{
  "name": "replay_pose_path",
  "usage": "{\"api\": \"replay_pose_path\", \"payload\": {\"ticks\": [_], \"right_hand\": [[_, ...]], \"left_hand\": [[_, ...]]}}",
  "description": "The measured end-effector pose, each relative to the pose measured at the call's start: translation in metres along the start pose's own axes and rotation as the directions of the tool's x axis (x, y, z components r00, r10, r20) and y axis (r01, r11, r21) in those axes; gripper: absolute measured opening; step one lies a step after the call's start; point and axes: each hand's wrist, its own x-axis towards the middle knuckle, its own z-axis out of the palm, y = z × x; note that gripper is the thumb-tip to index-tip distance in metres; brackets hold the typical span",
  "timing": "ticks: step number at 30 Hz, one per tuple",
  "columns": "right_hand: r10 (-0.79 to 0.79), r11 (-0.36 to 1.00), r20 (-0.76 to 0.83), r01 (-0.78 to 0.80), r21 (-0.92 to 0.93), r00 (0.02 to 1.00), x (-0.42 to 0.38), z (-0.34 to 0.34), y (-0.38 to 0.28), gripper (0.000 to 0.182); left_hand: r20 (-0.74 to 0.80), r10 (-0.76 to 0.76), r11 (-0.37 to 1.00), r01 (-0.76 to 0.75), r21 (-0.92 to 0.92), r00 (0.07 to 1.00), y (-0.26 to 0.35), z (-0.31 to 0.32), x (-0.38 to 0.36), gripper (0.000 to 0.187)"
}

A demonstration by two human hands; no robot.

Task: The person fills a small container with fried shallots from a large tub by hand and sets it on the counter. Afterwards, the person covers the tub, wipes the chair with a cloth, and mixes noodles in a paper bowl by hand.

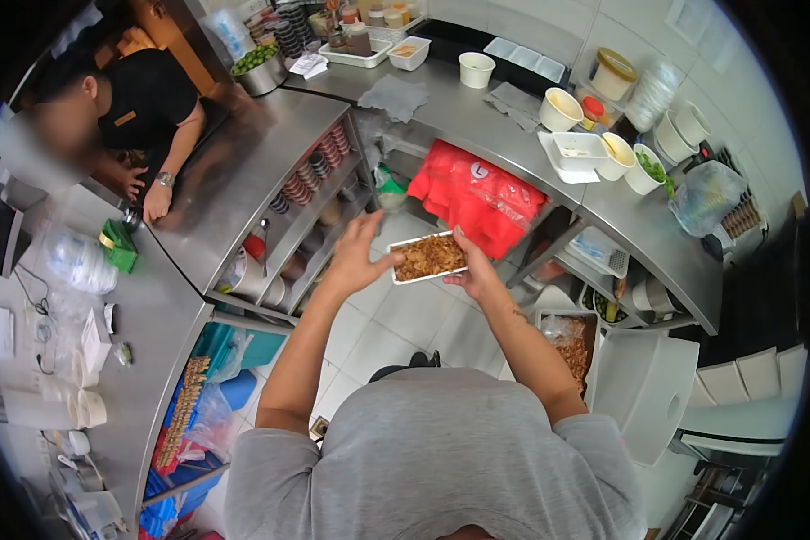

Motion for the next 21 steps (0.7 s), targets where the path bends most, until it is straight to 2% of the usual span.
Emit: {"api": "replay_pose_path", "payload": {"ticks": [2,3,6,10,11,20,21], "right_hand": [[0.013,1.0,0.023,-0.012,-0.028,1.0,0.005,0.011,-0.003,0.055],[0.018,0.999,0.033,-0.017,-0.04,0.999,0.006,0.016,-0.005,0.055],[0.05,0.997,0.004,-0.05,-0.063,0.999,0.008,0.028,-0.01,0.054],[0.05,0.997,0.035,-0.048,-0.061,0.998,0.024,0.023,-0.013,0.054],[0.051,0.997,0.019,-0.05,-0.064,0.998,0.026,0.022,-0.016,0.054],[0.12,0.987,0.106,-0.107,-0.122,0.987,0.088,0.011,-0.082,0.059],[0.124,0.985,0.117,-0.108,-0.134,0.985,0.093,0.012,-0.093,0.059]], "left_hand": [[0.041,0.112,0.979,-0.118,0.168,0.993,0.031,-0.01,0.002,0.1],[0.115,0.111,0.985,-0.125,0.116,0.987,0.032,-0.005,0.008,0.113],[0.311,0.135,0.964,-0.197,0.176,0.941,0.035,0.005,0.023,0.114],[0.39,0.108,0.957,-0.202,0.21,0.914,0.035,0.01,0.038,0.115],[0.323,0.147,0.955,-0.22,0.201,0.935,0.031,0.014,0.042,0.112],[0.163,0.211,0.932,-0.249,0.263,0.964,0.028,0.011,0.108,0.098],[0.174,0.159,0.945,-0.201,0.259,0.972,0.031,0.007,0.119,0.097]]}}
